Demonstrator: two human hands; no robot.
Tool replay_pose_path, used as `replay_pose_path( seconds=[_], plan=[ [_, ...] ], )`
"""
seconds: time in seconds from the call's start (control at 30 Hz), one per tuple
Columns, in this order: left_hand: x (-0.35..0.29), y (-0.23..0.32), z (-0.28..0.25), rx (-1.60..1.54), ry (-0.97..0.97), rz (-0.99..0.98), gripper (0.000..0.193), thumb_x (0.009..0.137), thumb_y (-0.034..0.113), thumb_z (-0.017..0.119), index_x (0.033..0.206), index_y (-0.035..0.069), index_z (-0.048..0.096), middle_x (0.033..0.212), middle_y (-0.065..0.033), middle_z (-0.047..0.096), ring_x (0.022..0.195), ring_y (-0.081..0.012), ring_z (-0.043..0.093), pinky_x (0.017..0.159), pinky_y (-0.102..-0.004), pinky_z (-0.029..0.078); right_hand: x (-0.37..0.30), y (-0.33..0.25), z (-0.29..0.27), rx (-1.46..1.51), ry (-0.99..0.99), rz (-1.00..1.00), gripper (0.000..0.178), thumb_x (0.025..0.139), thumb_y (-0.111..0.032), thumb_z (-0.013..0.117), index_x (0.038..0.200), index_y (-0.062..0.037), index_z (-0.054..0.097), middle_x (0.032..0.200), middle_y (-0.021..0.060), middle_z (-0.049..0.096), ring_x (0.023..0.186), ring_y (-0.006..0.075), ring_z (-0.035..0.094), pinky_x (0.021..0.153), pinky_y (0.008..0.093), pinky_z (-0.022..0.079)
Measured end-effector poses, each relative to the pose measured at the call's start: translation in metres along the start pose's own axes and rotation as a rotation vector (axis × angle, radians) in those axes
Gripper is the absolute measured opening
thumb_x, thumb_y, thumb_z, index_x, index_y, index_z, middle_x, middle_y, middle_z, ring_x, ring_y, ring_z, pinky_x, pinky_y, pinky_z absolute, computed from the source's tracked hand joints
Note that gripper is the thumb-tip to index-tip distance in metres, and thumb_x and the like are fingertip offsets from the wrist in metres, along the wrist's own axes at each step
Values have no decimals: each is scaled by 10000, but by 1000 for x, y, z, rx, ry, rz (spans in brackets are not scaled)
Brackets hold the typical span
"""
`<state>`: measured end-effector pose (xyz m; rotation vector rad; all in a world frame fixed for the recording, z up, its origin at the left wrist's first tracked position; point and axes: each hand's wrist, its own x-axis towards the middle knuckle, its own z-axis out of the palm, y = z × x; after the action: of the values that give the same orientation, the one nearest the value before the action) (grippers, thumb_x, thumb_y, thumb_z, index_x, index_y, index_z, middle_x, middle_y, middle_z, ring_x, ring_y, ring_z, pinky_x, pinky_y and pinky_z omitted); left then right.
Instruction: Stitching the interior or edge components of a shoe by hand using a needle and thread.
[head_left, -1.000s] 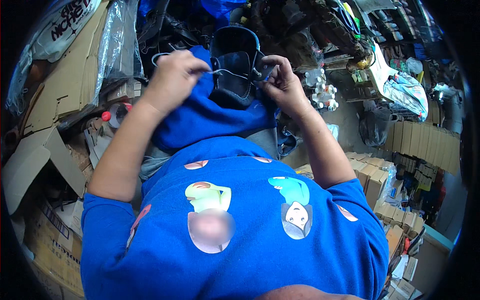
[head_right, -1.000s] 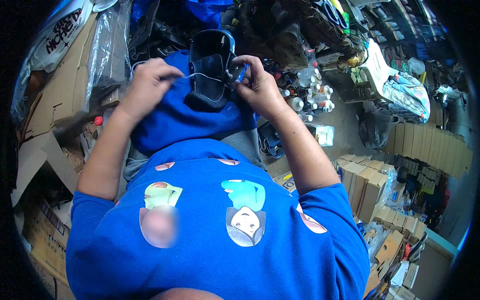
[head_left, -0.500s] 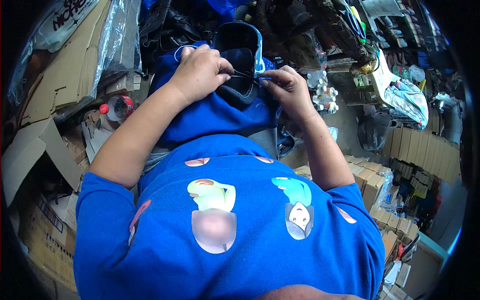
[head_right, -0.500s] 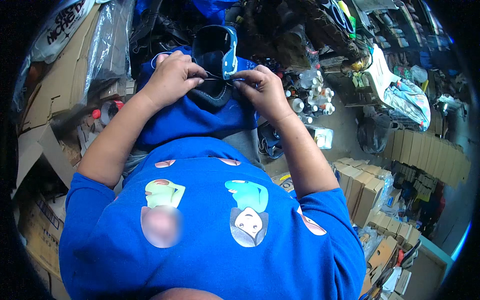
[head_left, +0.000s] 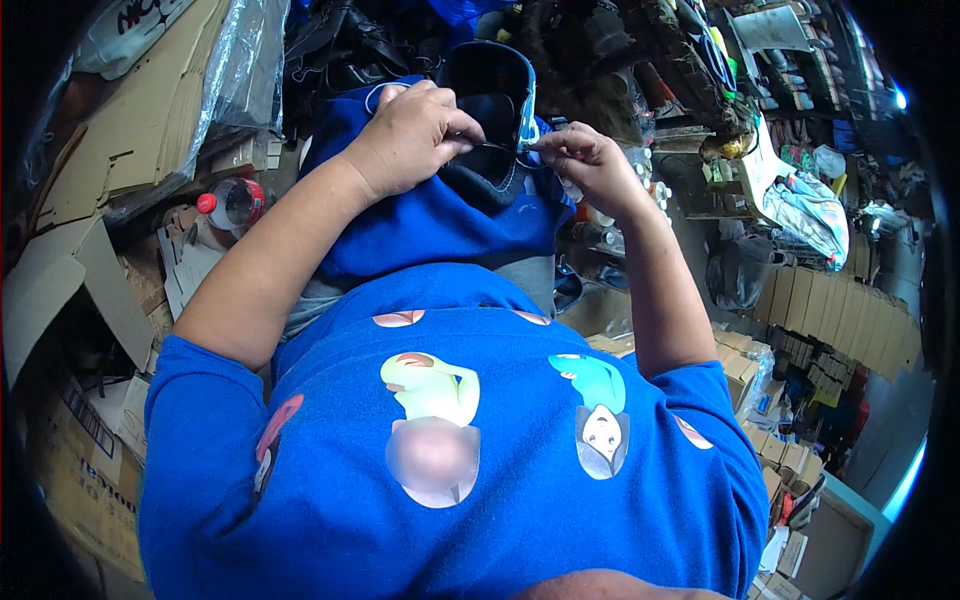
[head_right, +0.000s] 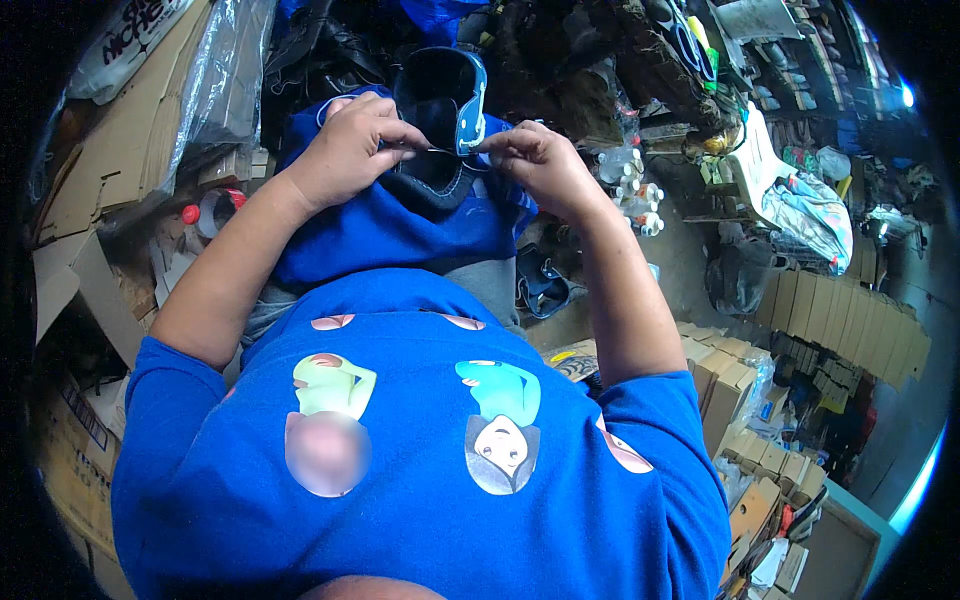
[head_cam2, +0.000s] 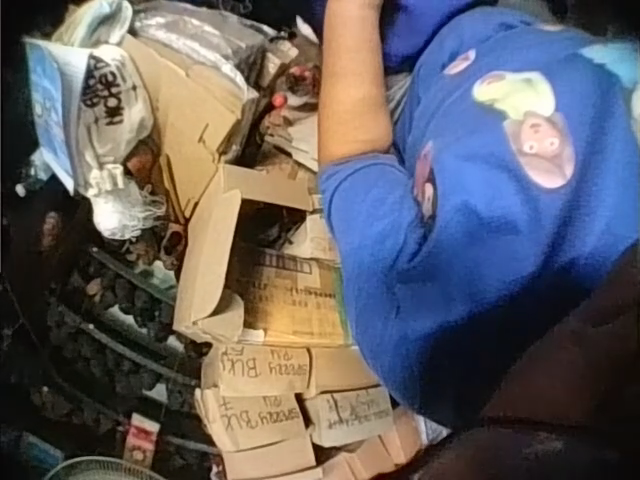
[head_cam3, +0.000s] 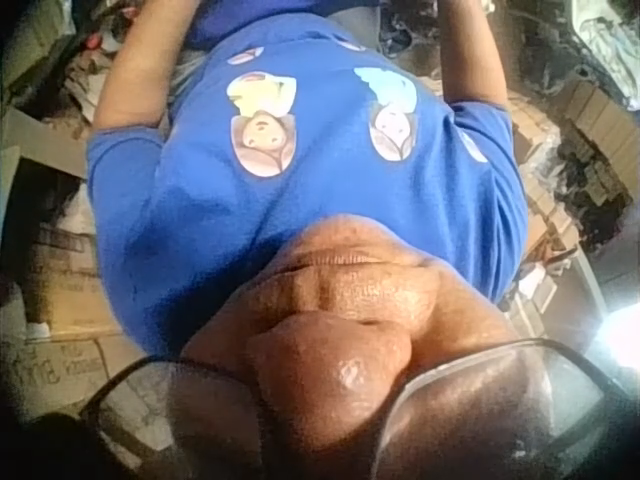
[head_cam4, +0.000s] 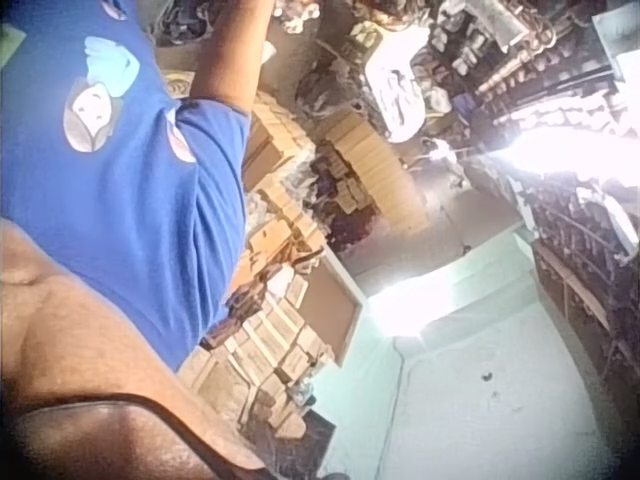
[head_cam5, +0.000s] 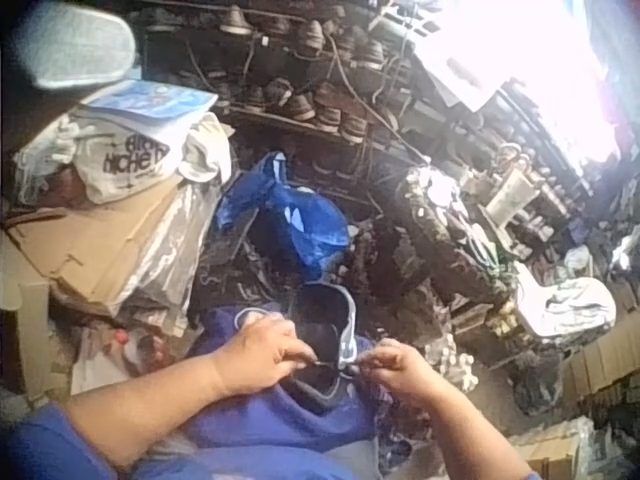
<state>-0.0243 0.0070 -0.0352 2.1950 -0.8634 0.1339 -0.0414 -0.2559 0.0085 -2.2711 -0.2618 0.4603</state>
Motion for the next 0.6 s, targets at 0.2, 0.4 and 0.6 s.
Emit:
replay_pose_path(
  seconds=[0.2, 0.4, 0.6],
  plan=[
    [-5, 4, 1, 115, -79, -76, 147, 793, 166, 672, 925, 193, 731, 793, -12, 555, 876, -197, 519, 835, -371, 308, -14, -22, 10, -162, 82, -31, 303, 779, -28, 654, 1063, -119, 704, 714, 22, 495, 676, 115, 498, 636, 262, 425],
    [-9, 2, -6, 46, -102, -85, 161, 794, 188, 670, 944, 195, 730, 804, -16, 567, 886, -196, 522, 838, -372, 305, -16, -22, 10, -123, 70, 14, 287, 801, -63, 673, 1081, -116, 699, 740, 27, 527, 715, 119, 517, 662, 265, 434],
    [-2, 3, 4, 82, -61, -162, 163, 791, 187, 671, 943, 199, 730, 791, -1, 563, 864, -177, 522, 839, -366, 300, -12, -5, 9, -17, 23, 32, 256, 839, -74, 657, 1090, -108, 693, 867, 48, 576, 799, 125, 572, 740, 261, 473]
  ],
)
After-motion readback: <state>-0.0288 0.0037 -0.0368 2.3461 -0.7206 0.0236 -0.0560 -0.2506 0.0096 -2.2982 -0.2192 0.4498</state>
